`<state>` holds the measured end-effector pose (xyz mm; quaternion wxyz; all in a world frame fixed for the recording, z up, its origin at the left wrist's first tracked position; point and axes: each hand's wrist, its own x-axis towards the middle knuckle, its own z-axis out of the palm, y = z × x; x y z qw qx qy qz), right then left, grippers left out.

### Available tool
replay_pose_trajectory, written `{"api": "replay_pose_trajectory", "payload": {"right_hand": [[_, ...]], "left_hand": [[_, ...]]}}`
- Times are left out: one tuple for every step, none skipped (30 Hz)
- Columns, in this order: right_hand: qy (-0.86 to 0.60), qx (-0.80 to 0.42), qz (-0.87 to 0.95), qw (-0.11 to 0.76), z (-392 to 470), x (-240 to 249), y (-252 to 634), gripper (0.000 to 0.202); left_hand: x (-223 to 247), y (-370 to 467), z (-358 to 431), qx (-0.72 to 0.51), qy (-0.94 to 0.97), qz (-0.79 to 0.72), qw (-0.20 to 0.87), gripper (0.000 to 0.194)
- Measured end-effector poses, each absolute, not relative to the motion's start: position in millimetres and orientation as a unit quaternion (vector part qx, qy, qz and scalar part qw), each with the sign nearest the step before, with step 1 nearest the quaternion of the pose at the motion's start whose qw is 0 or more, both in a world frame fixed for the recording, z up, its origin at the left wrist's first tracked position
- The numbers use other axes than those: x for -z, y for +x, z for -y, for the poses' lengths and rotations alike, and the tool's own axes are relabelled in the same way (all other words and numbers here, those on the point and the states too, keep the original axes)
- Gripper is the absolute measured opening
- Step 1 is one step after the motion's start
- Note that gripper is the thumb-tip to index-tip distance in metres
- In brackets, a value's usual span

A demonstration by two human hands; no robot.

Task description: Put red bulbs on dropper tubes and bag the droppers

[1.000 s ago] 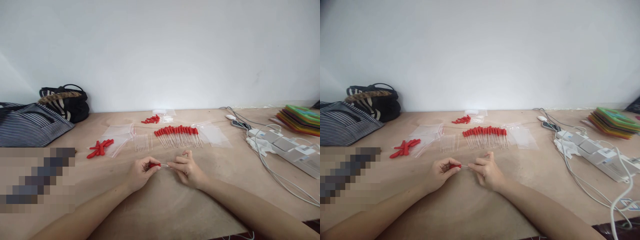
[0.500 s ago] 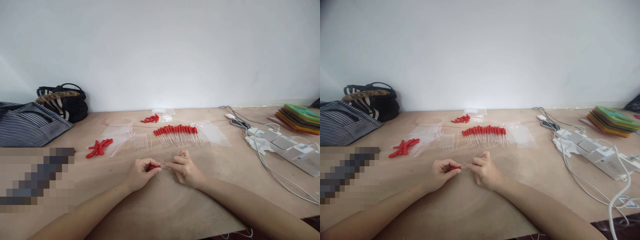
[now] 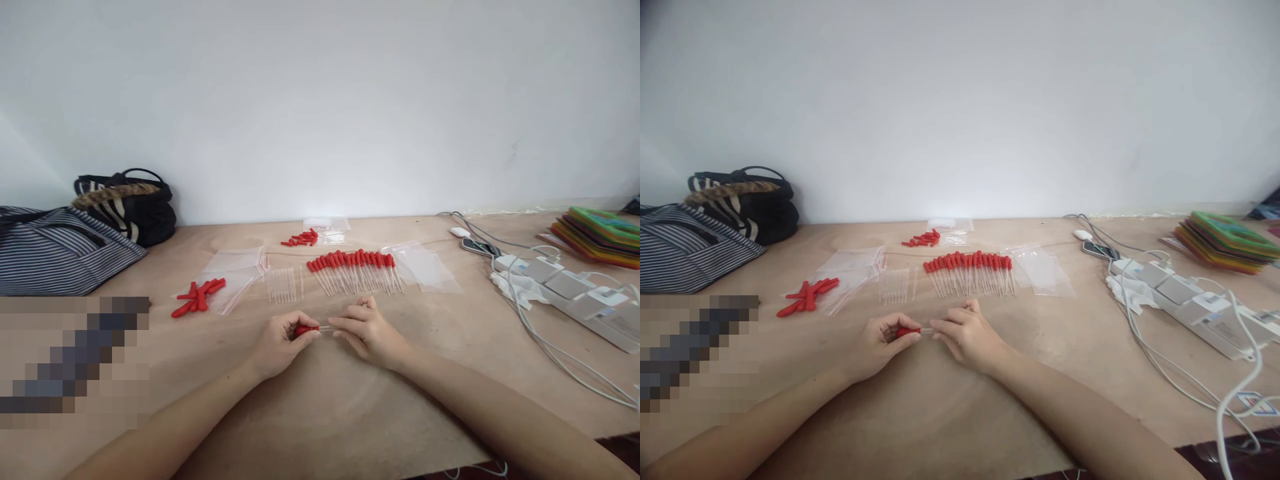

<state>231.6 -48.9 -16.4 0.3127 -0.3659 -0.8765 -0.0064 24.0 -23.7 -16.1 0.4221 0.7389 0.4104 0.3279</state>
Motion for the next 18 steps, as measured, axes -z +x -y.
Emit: {"api": "replay_pose_trajectory", "payload": {"right_hand": [[-0.372,0.005,0.874,0.312,49.4,14.3,232.5,0.023],[-0.377,0.006,0.872,0.311,50.1,12.6,233.1,0.022],[-0.382,0.010,0.871,0.308,51.0,11.3,233.4,0.022],[-0.387,0.016,0.870,0.304,52.0,10.6,233.3,0.021],[-0.390,0.023,0.871,0.299,52.8,10.4,232.9,0.021],[-0.392,0.030,0.872,0.293,53.3,10.5,232.2,0.020],[-0.396,0.034,0.871,0.289,53.0,10.7,231.3,0.019],[-0.405,0.035,0.868,0.287,51.7,11.0,230.3,0.019],[-0.421,0.033,0.860,0.288,49.1,11.1,229.2,0.018],[-0.446,0.029,0.846,0.291,45.0,10.9,227.9,0.018],[-0.479,0.024,0.826,0.295,39.4,10.4,226.4,0.019],[-0.518,0.019,0.802,0.297,32.4,9.5,224.5,0.020],[-0.558,0.015,0.775,0.297,24.2,8.4,222.1,0.021],[-0.594,0.012,0.749,0.294,15.3,7.3,219.3,0.023],[-0.626,0.013,0.724,0.289,6.1,6.2,216.1,0.023],[-0.653,0.015,0.703,0.280,-2.7,5.3,212.5,0.023],[-0.676,0.019,0.686,0.269,-10.8,4.8,208.9,0.023],[-0.694,0.026,0.672,0.257,-17.7,4.7,205.4,0.024]], "left_hand": [[14.4,23.4,23.5,-0.326,0.737,-0.415,0.422,0.017],[12.9,22.9,23.4,-0.324,0.736,-0.418,0.422,0.017],[11.7,22.6,23.4,-0.321,0.737,-0.420,0.421,0.016],[10.6,22.2,23.4,-0.317,0.738,-0.420,0.421,0.016],[9.5,21.7,23.3,-0.314,0.741,-0.418,0.422,0.017],[8.3,20.8,22.7,-0.316,0.744,-0.413,0.420,0.019],[6.5,19.1,21.6,-0.322,0.749,-0.410,0.409,0.022],[4.2,16.3,19.5,-0.327,0.758,-0.410,0.388,0.027],[1.2,12.1,16.4,-0.331,0.769,-0.418,0.352,0.033],[-2.2,6.3,12.1,-0.329,0.783,-0.433,0.303,0.038],[-5.8,-1.2,6.6,-0.313,0.797,-0.456,0.243,0.039],[-9.4,-10.2,0.2,-0.295,0.803,-0.486,0.179,0.036],[-12.5,-20.4,-6.9,-0.266,0.812,-0.506,0.118,0.031],[-15.1,-31.4,-14.2,-0.243,0.811,-0.530,0.054,0.026],[-17.0,-42.8,-21.3,-0.223,0.800,-0.557,-0.003,0.023],[-18.4,-53.9,-27.9,-0.202,0.788,-0.580,-0.044,0.023],[-19.4,-64.4,-33.4,-0.182,0.772,-0.605,-0.073,0.024],[-20.3,-73.9,-37.9,-0.160,0.756,-0.628,-0.089,0.024]]}}
